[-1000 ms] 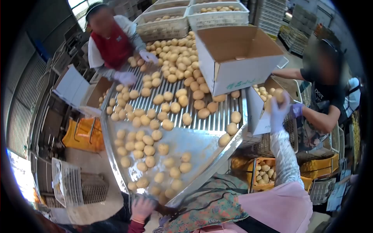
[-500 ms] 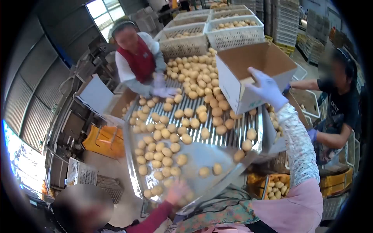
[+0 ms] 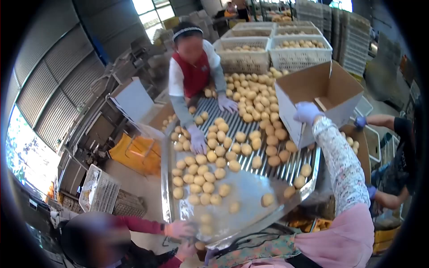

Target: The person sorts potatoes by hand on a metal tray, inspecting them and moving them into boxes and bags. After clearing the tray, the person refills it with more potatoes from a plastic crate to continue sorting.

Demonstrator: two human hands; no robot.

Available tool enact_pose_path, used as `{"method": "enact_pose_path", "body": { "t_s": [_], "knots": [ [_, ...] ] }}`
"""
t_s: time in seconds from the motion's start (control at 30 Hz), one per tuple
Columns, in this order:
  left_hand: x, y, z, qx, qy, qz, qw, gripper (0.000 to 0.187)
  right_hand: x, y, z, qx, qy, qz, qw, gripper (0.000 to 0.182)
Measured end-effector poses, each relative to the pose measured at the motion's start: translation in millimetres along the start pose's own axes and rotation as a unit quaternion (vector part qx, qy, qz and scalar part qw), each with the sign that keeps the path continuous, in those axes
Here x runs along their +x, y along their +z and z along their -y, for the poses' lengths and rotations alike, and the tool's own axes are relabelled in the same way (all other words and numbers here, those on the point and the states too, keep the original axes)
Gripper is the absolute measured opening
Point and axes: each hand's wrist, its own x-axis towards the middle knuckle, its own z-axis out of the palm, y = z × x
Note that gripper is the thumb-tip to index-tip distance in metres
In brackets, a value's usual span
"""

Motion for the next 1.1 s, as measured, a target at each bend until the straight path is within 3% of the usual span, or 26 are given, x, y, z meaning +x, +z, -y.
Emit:
{"method": "enact_pose_path", "body": {
  "t_s": [0.2, 0.3, 0.37, 0.43, 0.53, 0.6, 0.63, 0.67, 0.7, 0.73, 0.77, 0.8, 0.83, 0.9, 0.97, 1.1],
  "knots": [
    [-60.6, 25.3, -21.1, -0.086, 0.130, 0.108, 0.982, 0.022, -9.7, -28.2, -24.8, 0.012, 0.027, 0.097, 0.995, 0.045],
    [-111.4, 56.3, -16.7, -0.034, 0.227, 0.106, 0.968, 0.023, -32.9, -21.7, -79.9, 0.051, 0.002, 0.043, 0.998, 0.049],
    [-37.5, -65.2, 3.2, 0.036, 0.194, -0.009, 0.980, 0.026, -33.8, 11.4, -141.4, 0.001, 0.002, 0.045, 0.999, 0.048],
    [41.8, -96.5, 10.9, 0.046, 0.148, -0.019, 0.988, 0.032, -61.6, 2.0, -157.9, 0.091, 0.044, 0.056, 0.993, 0.046],
    [129.6, -97.3, 10.1, 0.071, 0.107, -0.059, 0.990, 0.050, -109.5, -28.8, -154.4, 0.090, 0.093, 0.030, 0.991, 0.045],
    [179.4, -65.6, -2.9, -0.016, 0.094, -0.031, 0.995, 0.055, -133.3, -30.7, -184.7, 0.066, 0.099, 0.002, 0.993, 0.045],
    [198.8, -47.1, -9.9, -0.121, 0.082, -0.009, 0.989, 0.058, -148.7, -25.6, -202.8, 0.042, 0.094, -0.016, 0.994, 0.045],
    [209.4, -23.6, -18.1, -0.340, 0.036, 0.003, 0.940, 0.060, -162.4, -12.4, -228.0, -0.007, 0.108, -0.033, 0.994, 0.045],
    [207.7, 3.6, -21.2, -0.619, -0.034, 0.004, 0.785, 0.063, -173.5, 1.5, -250.5, -0.009, 0.111, -0.023, 0.994, 0.045],
    [197.3, 17.9, -19.9, -0.698, -0.065, 0.033, 0.712, 0.066, -188.7, 14.2, -271.9, -0.003, 0.124, -0.054, 0.991, 0.045],
    [187.9, -8.2, -11.3, -0.459, -0.006, 0.121, 0.880, 0.053, -214.4, 16.5, -281.2, -0.003, 0.145, -0.083, 0.986, 0.044],
    [177.6, -35.2, 12.3, -0.176, 0.073, 0.184, 0.964, 0.041, -239.6, 21.6, -292.5, -0.003, 0.155, -0.081, 0.985, 0.044],
    [149.0, -5.6, 13.9, -0.055, 0.098, 0.158, 0.981, 0.020, -264.2, 23.9, -292.0, 0.033, 0.189, -0.068, 0.979, 0.045],
    [126.0, -51.0, 23.7, -0.178, -0.070, -0.002, 0.981, 0.028, -308.0, 57.2, -321.2, 0.031, 0.161, -0.091, 0.982, 0.041],
    [92.6, -40.2, 24.5, -0.064, -0.046, -0.054, 0.995, 0.028, -348.8, 72.8, -328.9, 0.019, 0.179, -0.071, 0.981, 0.038],
    [7.0, 11.7, -9.4, -0.013, 0.005, -0.084, 0.996, 0.028, -400.8, 115.4, -320.6, 0.047, 0.180, -0.057, 0.981, 0.021]
  ]
}}
